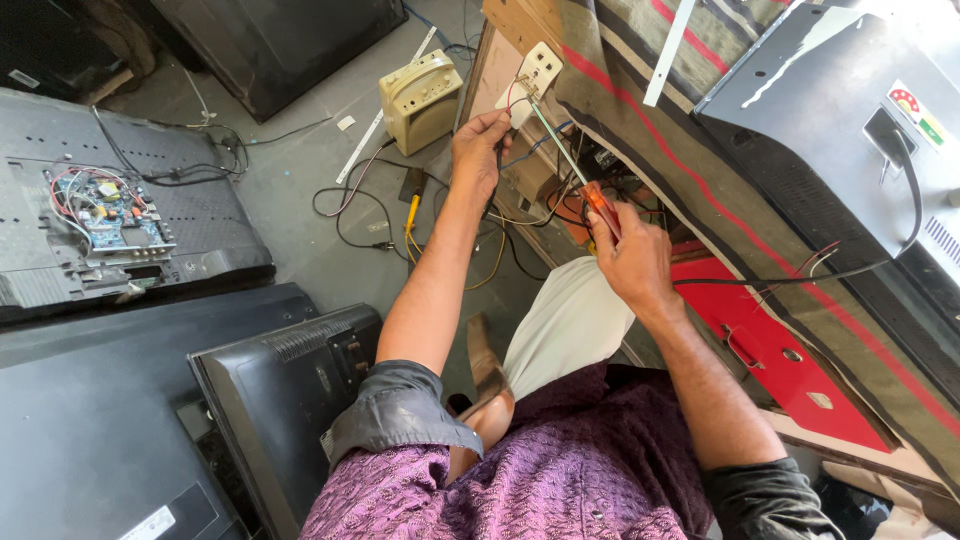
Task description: The person works on the back of a CRT television, adjusting internal components and wires. They then use a screwdriver to tighten screws on a power strip and plug in a power cord.
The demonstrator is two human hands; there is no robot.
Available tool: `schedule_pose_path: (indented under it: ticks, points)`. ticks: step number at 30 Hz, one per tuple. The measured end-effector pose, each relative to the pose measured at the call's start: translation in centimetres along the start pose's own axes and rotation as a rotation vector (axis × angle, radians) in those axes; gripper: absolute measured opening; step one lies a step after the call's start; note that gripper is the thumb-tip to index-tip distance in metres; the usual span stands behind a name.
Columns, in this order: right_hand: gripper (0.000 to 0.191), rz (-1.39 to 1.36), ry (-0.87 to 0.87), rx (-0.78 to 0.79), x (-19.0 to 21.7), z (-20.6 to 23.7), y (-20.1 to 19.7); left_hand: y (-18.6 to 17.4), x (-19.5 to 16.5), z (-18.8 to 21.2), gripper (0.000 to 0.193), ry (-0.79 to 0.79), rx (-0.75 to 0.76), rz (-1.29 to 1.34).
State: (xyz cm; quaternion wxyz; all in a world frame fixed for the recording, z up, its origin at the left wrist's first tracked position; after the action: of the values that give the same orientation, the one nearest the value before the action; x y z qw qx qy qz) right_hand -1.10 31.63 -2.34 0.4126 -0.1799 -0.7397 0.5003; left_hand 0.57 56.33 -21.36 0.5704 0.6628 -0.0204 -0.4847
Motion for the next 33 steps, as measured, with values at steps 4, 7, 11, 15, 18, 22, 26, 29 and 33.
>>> schedule_pose_path:
  ticks: [4, 7, 11, 15, 18, 22, 26, 29, 33]
  points:
    - [0.029, 0.060, 0.027, -0.008, -0.4, -0.1, 0.1, 0.0, -0.1, -0.1, 0.016, 0.019, 0.001, 0.003]
    - [0.030, 0.057, 0.038, -0.021, -0.4, -0.1, 0.6, -0.1, 0.0, 0.0, 0.015, 0.018, -0.008, 0.017]
    - [0.029, 0.066, -0.012, -0.053, 0.1, 0.0, 0.9, -0.2, -0.3, 0.1, 0.017, 0.032, -0.004, 0.016]
    - [0.030, 0.107, -0.015, -0.081, -0.1, 0.5, 0.8, 0.1, -0.3, 0.1, 0.018, 0.027, 0.021, 0.004]
    - [0.028, 0.087, -0.029, -0.086, 0.0, 0.7, 0.9, 0.2, -0.4, 0.3, 0.019, 0.030, 0.034, 0.013]
    - [0.030, 0.067, -0.034, -0.106, 0.1, 0.7, 1.0, 0.2, -0.3, 0.4, 0.019, 0.014, 0.027, -0.009]
    - [0.027, 0.084, -0.073, -0.149, 0.3, 1.0, 0.6, 0.2, -0.5, 0.3, 0.018, 0.028, 0.020, -0.025]
    - [0.026, 0.085, -0.016, -0.136, -0.4, 0.8, 0.7, 0.2, -0.6, 0.2, 0.019, 0.034, 0.011, -0.038]
    - [0.026, 0.056, 0.001, -0.137, -0.4, 0.8, 1.0, 0.2, -0.5, 0.1, 0.019, 0.033, 0.009, -0.034]
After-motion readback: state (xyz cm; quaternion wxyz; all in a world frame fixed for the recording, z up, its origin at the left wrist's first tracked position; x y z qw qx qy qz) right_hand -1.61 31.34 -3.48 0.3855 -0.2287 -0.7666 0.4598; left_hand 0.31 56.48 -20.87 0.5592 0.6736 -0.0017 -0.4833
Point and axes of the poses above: each hand's wrist, its own z-axis away from the middle knuckle, its own y-axis out of the palm, x = y × z, the point moved 10 cm from there along -z, towards the middle knuckle, and after that the axes turned 10 degrees about y, right-handed, at the moved point
